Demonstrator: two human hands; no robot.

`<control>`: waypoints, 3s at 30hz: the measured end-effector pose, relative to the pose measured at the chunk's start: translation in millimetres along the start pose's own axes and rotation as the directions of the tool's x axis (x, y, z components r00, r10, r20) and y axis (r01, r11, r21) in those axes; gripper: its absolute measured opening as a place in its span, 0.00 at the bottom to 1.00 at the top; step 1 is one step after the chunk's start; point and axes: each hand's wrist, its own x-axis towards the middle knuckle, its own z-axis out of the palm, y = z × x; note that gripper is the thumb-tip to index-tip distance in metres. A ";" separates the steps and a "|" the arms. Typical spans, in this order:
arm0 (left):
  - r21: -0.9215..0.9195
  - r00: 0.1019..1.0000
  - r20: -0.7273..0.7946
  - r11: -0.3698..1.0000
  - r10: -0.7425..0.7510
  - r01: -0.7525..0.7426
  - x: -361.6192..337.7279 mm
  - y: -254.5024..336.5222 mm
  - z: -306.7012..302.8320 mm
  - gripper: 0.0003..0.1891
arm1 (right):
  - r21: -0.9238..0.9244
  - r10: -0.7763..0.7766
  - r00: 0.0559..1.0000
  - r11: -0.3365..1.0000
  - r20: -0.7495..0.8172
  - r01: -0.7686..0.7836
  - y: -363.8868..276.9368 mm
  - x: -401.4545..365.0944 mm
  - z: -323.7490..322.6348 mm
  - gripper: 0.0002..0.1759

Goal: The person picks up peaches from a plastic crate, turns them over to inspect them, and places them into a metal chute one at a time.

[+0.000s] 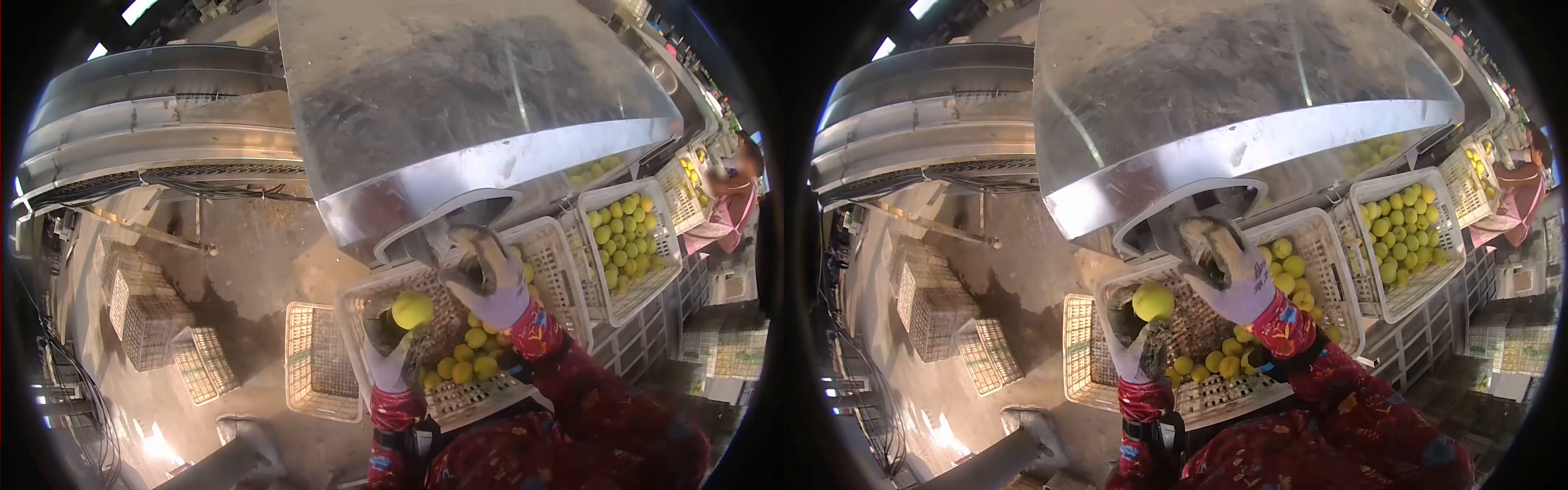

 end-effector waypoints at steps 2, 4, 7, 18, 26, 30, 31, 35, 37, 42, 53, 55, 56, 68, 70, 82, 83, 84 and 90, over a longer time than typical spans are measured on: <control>0.166 0.997 0.042 0.983 0.066 -0.072 5.0 -3.1 5.5 0.34 | 0.022 -0.234 0.941 0.971 0.242 0.236 -4.5 -27.1 2.0 0.34; 0.009 0.995 0.067 0.997 0.069 -0.070 8.8 -11.2 13.7 0.34 | -0.047 -0.161 0.974 0.984 0.159 0.171 -11.7 -39.4 16.9 0.36; 0.006 0.998 0.046 0.999 -0.036 0.036 11.0 -11.3 19.4 0.31 | -0.127 -0.078 0.996 0.988 0.053 0.084 -1.0 -43.7 26.4 0.38; 0.720 0.991 -0.028 0.690 0.135 -0.074 -7.3 96.5 73.5 0.17 | -0.419 -0.186 0.981 0.896 -0.057 0.146 69.1 50.2 45.6 0.33; 0.742 0.965 0.154 0.620 0.215 -0.256 -12.3 142.5 84.1 0.17 | -0.726 0.582 0.797 0.617 0.161 -0.303 198.4 -70.3 -62.4 0.24; 0.751 0.966 0.171 0.609 0.196 -0.257 -15.4 138.7 80.9 0.18 | -0.856 0.602 0.769 0.495 0.216 -0.147 267.8 -77.3 -4.5 0.44; 0.750 0.966 0.173 0.609 0.193 -0.257 -16.5 135.8 80.2 0.19 | -0.872 0.600 0.778 0.466 0.186 -0.152 285.9 -82.6 12.3 0.45; 0.755 0.965 0.176 0.602 0.193 -0.258 -20.6 133.5 79.1 0.20 | -0.742 0.643 0.759 0.556 0.098 -0.375 260.3 -89.6 21.9 0.46; 0.751 0.965 0.174 0.607 0.197 -0.260 -24.4 134.8 75.6 0.21 | -0.544 0.526 0.828 0.760 0.195 -0.355 228.3 -104.4 11.2 0.46; 0.733 0.965 0.052 0.647 0.256 -0.211 -39.8 120.4 52.9 0.23 | -0.132 0.146 0.975 0.983 0.169 -0.125 84.0 -70.9 -19.8 0.40; 0.968 0.797 -0.244 -0.183 -0.552 0.170 -36.4 -147.6 -57.5 0.33 | -0.237 -0.110 0.994 0.966 0.002 0.107 46.8 0.7 33.9 0.41; 0.952 0.642 -0.292 -0.282 -0.709 0.121 -24.8 -165.9 -51.6 0.40 | -0.282 -0.056 0.998 0.958 0.016 0.058 42.6 4.1 34.4 0.40; 0.957 0.605 -0.255 -0.284 -0.754 0.050 -25.3 -194.3 -60.4 0.42 | -0.296 -0.013 0.999 0.955 0.046 0.026 44.2 8.6 36.2 0.40; 0.916 0.433 -0.166 -0.301 -0.886 -0.264 -26.4 -310.0 -96.8 0.34 | -0.487 0.411 0.869 0.839 0.276 -0.242 161.2 -70.1 -23.3 0.23; 0.926 0.422 -0.149 -0.276 -0.894 -0.258 -25.9 -309.1 -108.0 0.32 | -0.680 0.581 0.714 0.705 0.392 -0.200 210.9 -86.9 10.4 0.28; -0.007 0.851 -0.052 0.852 -0.523 0.523 26.1 -111.3 -76.0 0.26 | 0.024 0.318 0.838 0.931 0.444 -0.365 172.7 -92.7 25.1 0.45; -0.094 0.865 -0.025 0.862 -0.501 0.497 22.8 -99.5 -66.3 0.26 | 0.052 0.225 0.862 0.959 0.454 -0.277 149.9 -87.9 18.5 0.44; -0.176 0.878 0.000 0.864 -0.479 0.471 18.3 -90.8 -58.2 0.26 | 0.085 0.129 0.879 0.978 0.459 -0.188 127.8 -82.2 13.0 0.43; -0.109 0.942 0.028 0.935 -0.336 0.337 3.7 -39.2 -44.7 0.30 | -0.096 0.106 0.989 0.991 0.107 -0.096 27.4 -51.9 4.8 0.42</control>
